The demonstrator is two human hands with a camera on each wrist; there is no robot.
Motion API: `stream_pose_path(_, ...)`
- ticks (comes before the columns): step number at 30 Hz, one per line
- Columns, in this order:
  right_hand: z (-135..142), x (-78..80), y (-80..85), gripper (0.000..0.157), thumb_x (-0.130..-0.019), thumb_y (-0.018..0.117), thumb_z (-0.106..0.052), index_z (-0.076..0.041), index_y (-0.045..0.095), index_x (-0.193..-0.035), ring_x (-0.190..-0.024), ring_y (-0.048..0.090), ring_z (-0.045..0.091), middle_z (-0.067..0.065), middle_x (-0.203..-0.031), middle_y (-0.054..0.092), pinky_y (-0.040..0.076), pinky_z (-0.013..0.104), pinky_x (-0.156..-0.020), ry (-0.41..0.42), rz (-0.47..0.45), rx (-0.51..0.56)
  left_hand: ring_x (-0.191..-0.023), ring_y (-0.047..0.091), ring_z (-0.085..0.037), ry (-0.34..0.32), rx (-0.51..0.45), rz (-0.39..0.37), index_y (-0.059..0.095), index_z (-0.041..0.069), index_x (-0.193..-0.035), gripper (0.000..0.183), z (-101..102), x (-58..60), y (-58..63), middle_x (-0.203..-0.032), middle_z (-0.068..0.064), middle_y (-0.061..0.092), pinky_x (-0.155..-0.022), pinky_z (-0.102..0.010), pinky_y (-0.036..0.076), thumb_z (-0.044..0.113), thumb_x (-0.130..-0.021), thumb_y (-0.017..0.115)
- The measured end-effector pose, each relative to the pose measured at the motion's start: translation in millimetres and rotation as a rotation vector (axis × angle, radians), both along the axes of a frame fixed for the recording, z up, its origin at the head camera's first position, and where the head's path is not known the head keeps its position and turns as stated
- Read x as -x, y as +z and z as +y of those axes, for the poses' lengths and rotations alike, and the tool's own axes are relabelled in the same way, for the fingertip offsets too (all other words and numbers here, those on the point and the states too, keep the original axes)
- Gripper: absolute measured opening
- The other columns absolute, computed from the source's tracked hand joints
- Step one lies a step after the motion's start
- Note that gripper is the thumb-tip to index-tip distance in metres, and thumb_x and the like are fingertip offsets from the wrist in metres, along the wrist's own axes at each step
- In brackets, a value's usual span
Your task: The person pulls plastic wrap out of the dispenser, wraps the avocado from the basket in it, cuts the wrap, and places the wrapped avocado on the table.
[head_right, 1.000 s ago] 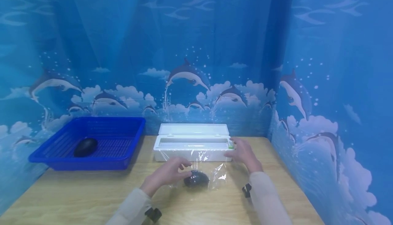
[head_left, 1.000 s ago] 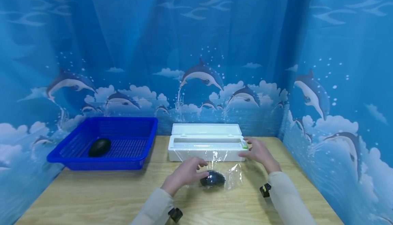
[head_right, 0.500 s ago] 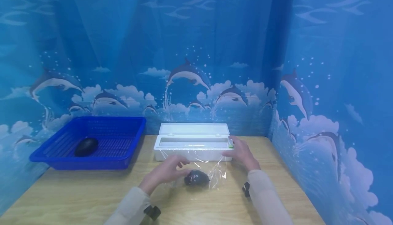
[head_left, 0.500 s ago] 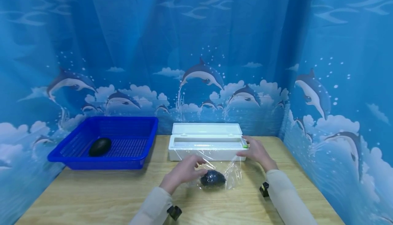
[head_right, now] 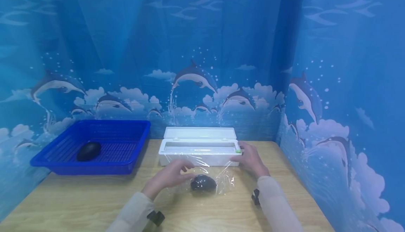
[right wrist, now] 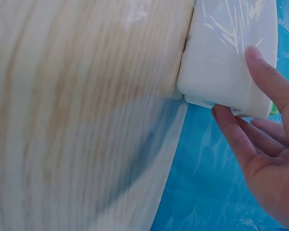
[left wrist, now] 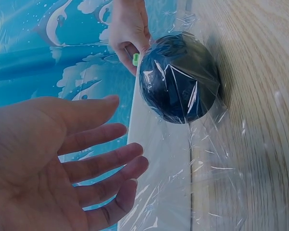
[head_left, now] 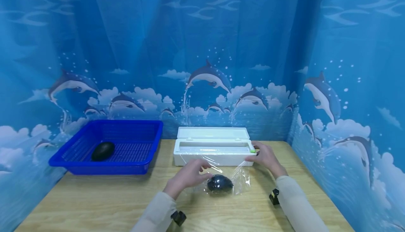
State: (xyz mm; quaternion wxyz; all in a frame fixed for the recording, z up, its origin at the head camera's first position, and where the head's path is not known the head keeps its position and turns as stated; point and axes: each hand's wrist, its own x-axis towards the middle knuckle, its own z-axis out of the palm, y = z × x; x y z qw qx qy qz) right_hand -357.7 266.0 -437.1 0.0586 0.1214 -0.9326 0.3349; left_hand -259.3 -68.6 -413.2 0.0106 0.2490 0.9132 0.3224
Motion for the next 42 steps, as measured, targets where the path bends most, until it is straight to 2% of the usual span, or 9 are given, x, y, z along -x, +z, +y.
stream_pose_path(6, 1, 0.6, -0.1, 0.089, -0.075, 0.093, -0.028, 0.009, 0.050, -0.144, -0.112, 0.069, 0.048, 0.035, -0.138, 0.059, 0.063, 0.046, -0.086, -0.002, -0.018, 0.055, -0.102, 0.071, -0.032, -0.015, 0.010, 0.033, 0.071, 0.002, -0.120, 0.034, -1, 3.5, -2.5, -0.120, -0.016, 0.074, -0.088, -0.045, 0.061, 0.023, -0.093, 0.075)
stream_pose_path(12, 2, 1.7, 2.8, 0.091, -0.075, 0.093, -0.030, 0.008, 0.049, -0.145, -0.115, 0.066, 0.046, 0.034, -0.132, 0.063, 0.062, 0.047, -0.090, -0.019, -0.047, 0.036, -0.101, 0.071, -0.032, -0.012, 0.020, 0.046, 0.072, 0.001, -0.119, 0.033, -2, 6.3, -2.4, -0.119, -0.017, 0.074, -0.088, -0.044, 0.061, 0.021, -0.093, 0.075)
stream_pose_path(22, 2, 4.6, 5.3, 0.087, -0.077, 0.092, -0.029, -0.003, 0.050, -0.149, -0.117, 0.065, 0.040, 0.030, -0.144, 0.054, 0.062, 0.041, -0.084, -0.059, -0.185, 0.102, -0.100, 0.071, -0.035, -0.022, -0.007, 0.044, 0.072, -0.002, -0.116, 0.031, -4, 5.2, 0.0, -0.118, -0.019, 0.074, -0.088, -0.045, 0.061, 0.015, -0.091, 0.077)
stream_pose_path(27, 1, 6.6, 5.2, 0.087, -0.076, 0.093, -0.027, -0.002, 0.051, -0.149, -0.123, 0.062, 0.043, 0.030, -0.145, 0.054, 0.061, 0.044, -0.090, -0.066, -0.188, 0.098, -0.101, 0.071, -0.036, -0.021, -0.013, 0.035, 0.071, -0.002, -0.117, 0.031, -6, 3.9, 2.1, -0.118, -0.020, 0.073, -0.089, -0.046, 0.060, 0.015, -0.091, 0.076)
stream_pose_path(33, 1, 7.7, 5.8, 0.088, -0.075, 0.093, -0.027, -0.004, 0.051, -0.149, -0.120, 0.063, 0.040, 0.029, -0.148, 0.051, 0.062, 0.041, -0.087, -0.083, -0.203, 0.097, -0.102, 0.071, -0.034, -0.010, 0.006, 0.034, 0.072, 0.000, -0.118, 0.032, -4, 5.6, 1.7, -0.119, -0.018, 0.074, -0.089, -0.045, 0.061, 0.016, -0.091, 0.076)
stream_pose_path(38, 2, 8.4, 4.7, 0.089, -0.074, 0.094, -0.026, -0.002, 0.051, -0.149, -0.117, 0.065, 0.038, 0.030, -0.148, 0.051, 0.062, 0.040, -0.085, -0.068, -0.190, 0.096, -0.102, 0.072, -0.028, -0.030, 0.020, 0.063, 0.072, 0.003, -0.119, 0.030, 6, 14.9, 7.7, -0.120, -0.014, 0.075, -0.090, -0.038, 0.061, 0.018, -0.093, 0.074)
stream_pose_path(42, 4, 9.3, 2.3, 0.088, -0.074, 0.094, -0.026, -0.003, 0.052, -0.148, -0.115, 0.066, 0.037, 0.030, -0.147, 0.052, 0.062, 0.040, -0.086, -0.061, -0.171, 0.091, -0.105, 0.072, -0.026, -0.116, 0.049, 0.148, 0.073, 0.005, -0.121, 0.028, 22, 30.7, 19.7, -0.121, -0.012, 0.076, -0.092, -0.033, 0.060, 0.018, -0.096, 0.073)
